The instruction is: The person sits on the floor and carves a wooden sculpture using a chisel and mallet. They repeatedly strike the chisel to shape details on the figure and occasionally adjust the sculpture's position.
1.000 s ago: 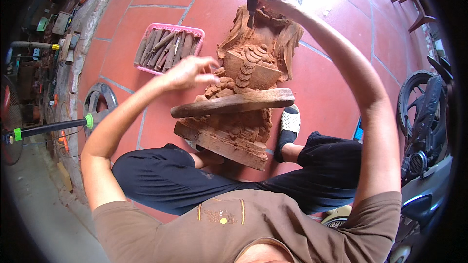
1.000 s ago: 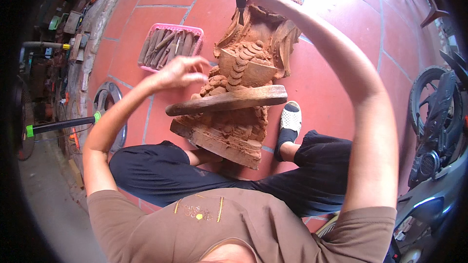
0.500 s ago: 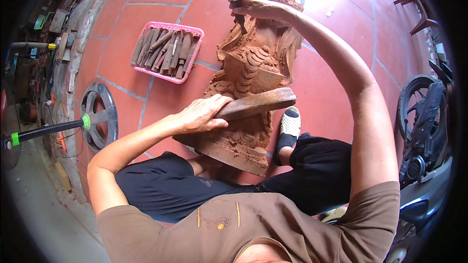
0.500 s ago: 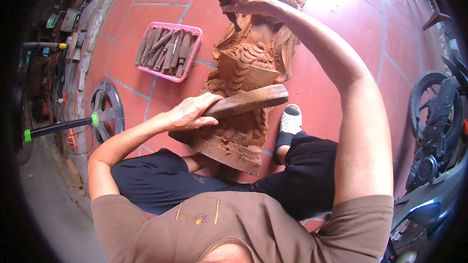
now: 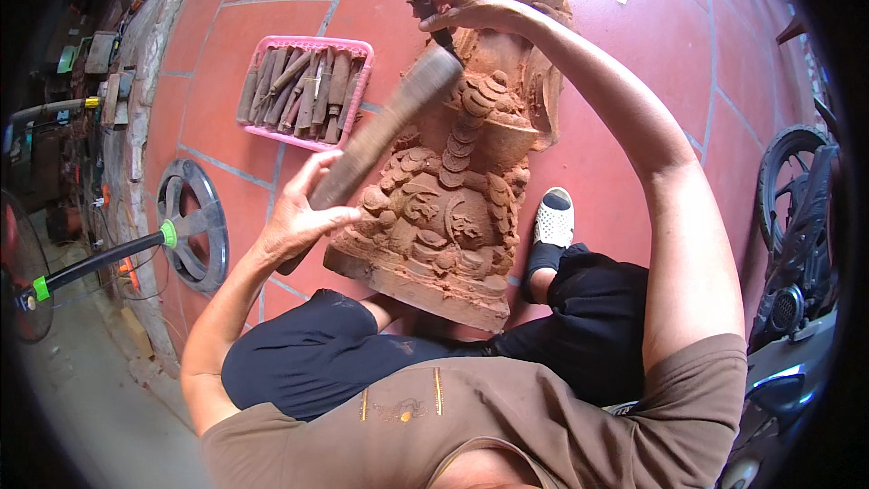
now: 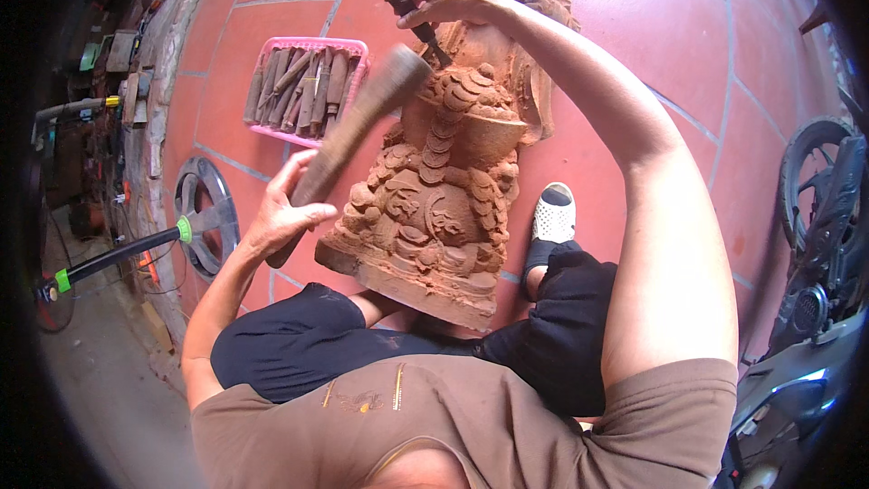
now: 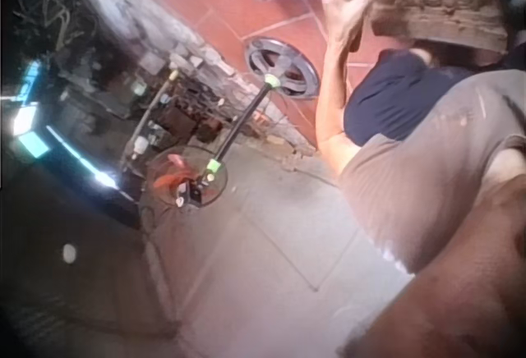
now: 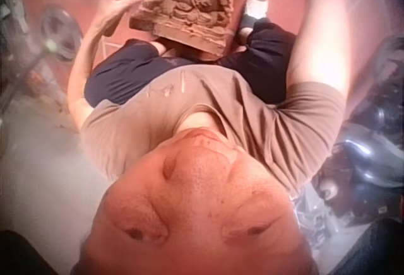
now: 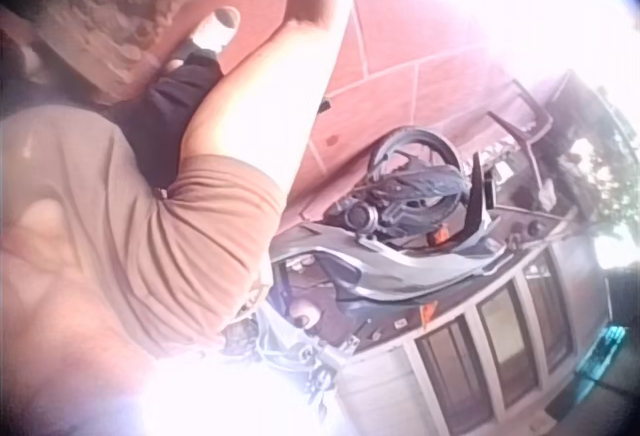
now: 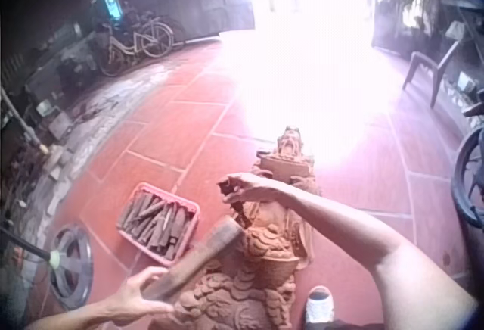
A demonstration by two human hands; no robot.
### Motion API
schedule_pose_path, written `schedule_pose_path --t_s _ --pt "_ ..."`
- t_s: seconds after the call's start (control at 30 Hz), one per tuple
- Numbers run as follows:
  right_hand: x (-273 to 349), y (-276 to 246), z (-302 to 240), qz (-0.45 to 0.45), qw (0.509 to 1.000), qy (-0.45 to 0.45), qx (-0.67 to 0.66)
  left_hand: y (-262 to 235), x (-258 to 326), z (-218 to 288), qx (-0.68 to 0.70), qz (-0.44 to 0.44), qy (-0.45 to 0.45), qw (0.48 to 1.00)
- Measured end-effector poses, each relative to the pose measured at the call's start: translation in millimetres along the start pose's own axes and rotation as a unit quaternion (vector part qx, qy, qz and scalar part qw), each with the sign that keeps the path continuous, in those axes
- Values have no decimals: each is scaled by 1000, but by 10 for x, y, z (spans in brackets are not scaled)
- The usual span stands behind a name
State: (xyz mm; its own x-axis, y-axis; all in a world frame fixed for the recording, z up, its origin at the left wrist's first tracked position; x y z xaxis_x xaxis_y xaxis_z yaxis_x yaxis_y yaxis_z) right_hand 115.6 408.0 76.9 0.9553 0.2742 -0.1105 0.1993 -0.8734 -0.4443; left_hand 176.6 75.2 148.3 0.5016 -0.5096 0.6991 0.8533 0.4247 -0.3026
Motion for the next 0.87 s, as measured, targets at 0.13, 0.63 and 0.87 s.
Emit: schedule_pose_path --t_s 0.13,0.63,0.87 --pt "-125 90 -316 15 998 -68 -1 -210 -60 106 56 127 85 987" --pt "-282 182 -258 38 993 -106 30 -87 -288 479 157 144 134 968" --pt "-192 80 -224 50 993 -93 58 -57 -366 574 176 131 135 966"
Point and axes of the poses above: each hand's wrist, its own x-axis away from the middle knuckle, its own y-axis out of the palm, z = x × y, the point moved 7 cm from there along -x, towards the middle knuckle, and after that the axes turned 14 degrees about -y, right-handed, at the moved point
